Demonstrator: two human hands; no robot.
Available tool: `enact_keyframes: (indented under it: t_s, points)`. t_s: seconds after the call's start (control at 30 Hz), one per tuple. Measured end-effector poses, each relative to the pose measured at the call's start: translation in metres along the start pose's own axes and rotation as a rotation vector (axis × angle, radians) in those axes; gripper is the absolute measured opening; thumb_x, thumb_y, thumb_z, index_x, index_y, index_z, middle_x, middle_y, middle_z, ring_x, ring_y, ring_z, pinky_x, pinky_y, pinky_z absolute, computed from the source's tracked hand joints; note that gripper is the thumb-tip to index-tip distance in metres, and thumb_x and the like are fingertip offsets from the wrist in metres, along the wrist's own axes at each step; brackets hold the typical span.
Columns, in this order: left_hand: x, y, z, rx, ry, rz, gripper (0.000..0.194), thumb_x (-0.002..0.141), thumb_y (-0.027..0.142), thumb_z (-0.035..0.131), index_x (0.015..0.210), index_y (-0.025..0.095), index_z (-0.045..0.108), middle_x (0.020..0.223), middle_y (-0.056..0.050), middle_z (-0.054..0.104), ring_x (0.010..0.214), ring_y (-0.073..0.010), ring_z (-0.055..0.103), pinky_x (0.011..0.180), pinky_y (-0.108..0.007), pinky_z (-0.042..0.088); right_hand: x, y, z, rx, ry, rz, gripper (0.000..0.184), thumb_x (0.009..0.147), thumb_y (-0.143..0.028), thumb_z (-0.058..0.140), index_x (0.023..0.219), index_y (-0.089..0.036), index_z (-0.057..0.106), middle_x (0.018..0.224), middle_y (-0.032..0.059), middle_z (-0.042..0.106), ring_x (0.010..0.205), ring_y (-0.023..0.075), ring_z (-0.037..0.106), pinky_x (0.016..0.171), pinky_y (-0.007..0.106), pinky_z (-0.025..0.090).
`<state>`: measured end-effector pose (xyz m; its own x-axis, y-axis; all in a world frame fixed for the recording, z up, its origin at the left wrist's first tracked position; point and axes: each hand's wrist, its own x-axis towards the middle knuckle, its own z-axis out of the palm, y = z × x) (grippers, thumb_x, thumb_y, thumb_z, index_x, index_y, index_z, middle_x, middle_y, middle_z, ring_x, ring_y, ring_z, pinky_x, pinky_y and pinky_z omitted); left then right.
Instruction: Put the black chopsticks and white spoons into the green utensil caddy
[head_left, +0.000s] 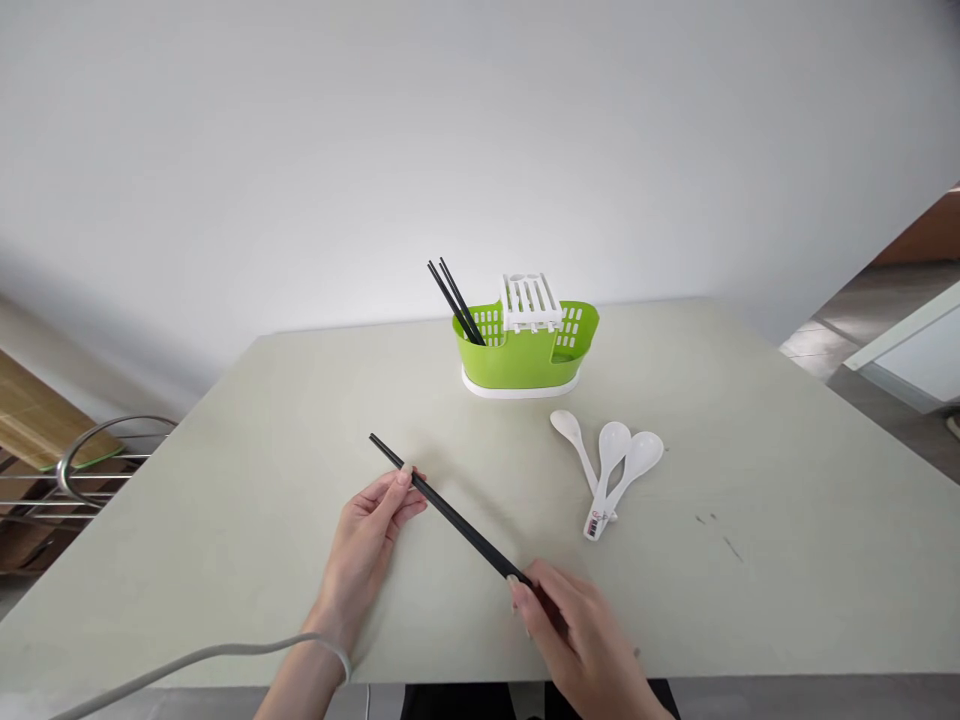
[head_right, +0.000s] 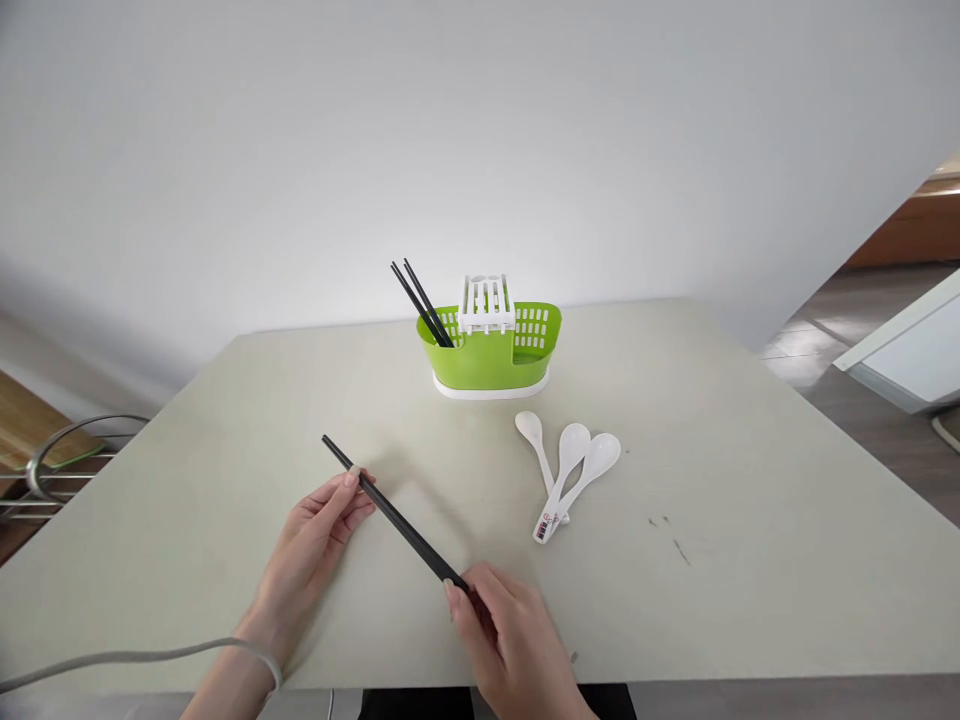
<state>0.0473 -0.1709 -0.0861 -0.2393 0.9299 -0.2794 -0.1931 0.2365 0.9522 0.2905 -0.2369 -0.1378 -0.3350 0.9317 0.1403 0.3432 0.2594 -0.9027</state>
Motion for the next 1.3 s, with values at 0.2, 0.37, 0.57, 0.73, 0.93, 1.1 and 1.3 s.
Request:
enact_keyframes:
  t_s: [0.2,0.37,0.57,0.73,0.93,1.1,1.3]
  points:
    - [0.004,0.012,-0.013,0.108,0.014,-0.010,0.048,0.073,0.060,0.089,0.096,0.018,0.084,0.114,-0.012,0.079,0.086,-0.0182,0.074,0.082,-0.027,0.062,0.000,-0.001,0.000,-0.002,0.002,-0.003,0.039,0.112,-0.038,0.040,0.076,-0.026,0.030,0.064,-0.0058,0.037,0.054,0.0119,0.033,0.051,0.027,0.028]
    - [0.007,0.017,-0.019,0.134,0.021,0.008,0.048,0.070,0.061,0.090,0.093,0.019,0.085,0.110,-0.011,0.079,0.087,-0.0211,0.074,0.082,-0.030,0.063,0.000,-0.002,-0.001,0.001,0.013,-0.007,0.039,0.112,-0.038,0.040,0.076,-0.025,0.032,0.065,-0.0055,0.038,0.055,0.0120,0.034,0.051,0.027,0.028]
    - [0.007,0.024,-0.012,0.129,0.036,0.074,0.043,0.068,0.059,0.093,0.083,0.020,0.085,0.090,-0.006,0.076,0.079,-0.0148,0.068,0.079,-0.025,0.062,-0.001,0.000,0.000,0.019,-0.007,0.026,0.040,0.112,-0.041,0.041,0.076,-0.025,0.033,0.065,-0.0052,0.040,0.056,0.0122,0.035,0.052,0.027,0.028]
    - [0.018,0.048,-0.006,0.089,0.058,0.169,0.046,0.059,0.058,0.097,0.080,0.019,0.085,0.086,-0.006,0.076,0.076,-0.0142,0.067,0.071,-0.022,0.061,-0.001,0.001,0.001,0.069,-0.011,0.002,0.032,0.111,-0.040,0.044,0.084,-0.025,0.053,0.070,-0.0036,0.052,0.059,0.0127,0.045,0.055,0.026,0.034]
    - [0.051,0.115,0.002,0.009,0.130,0.424,0.038,0.065,0.047,0.096,0.083,0.017,0.082,0.087,-0.006,0.077,0.078,-0.0137,0.070,0.069,-0.019,0.061,0.002,0.000,0.002,0.064,-0.027,-0.023,0.023,0.108,-0.033,0.048,0.091,-0.025,0.060,0.071,-0.0030,0.060,0.059,0.0126,0.051,0.056,0.024,0.039]
    - [0.085,0.171,0.020,-0.060,0.186,0.560,0.026,0.079,0.039,0.090,0.087,0.017,0.077,0.085,-0.003,0.074,0.085,-0.0143,0.075,0.073,-0.019,0.062,0.003,-0.003,0.002,0.044,-0.028,-0.035,0.022,0.106,-0.030,0.049,0.089,-0.024,0.060,0.072,-0.0024,0.061,0.059,0.0125,0.052,0.056,0.024,0.040]
    - [0.130,0.197,0.045,-0.052,0.247,0.591,0.021,0.082,0.030,0.088,0.082,0.014,0.074,0.087,-0.006,0.073,0.086,-0.0150,0.076,0.081,-0.023,0.064,0.002,-0.002,0.001,0.086,-0.063,-0.031,0.020,0.106,-0.028,0.049,0.090,-0.024,0.060,0.076,-0.0021,0.063,0.061,0.0121,0.052,0.057,0.024,0.039]
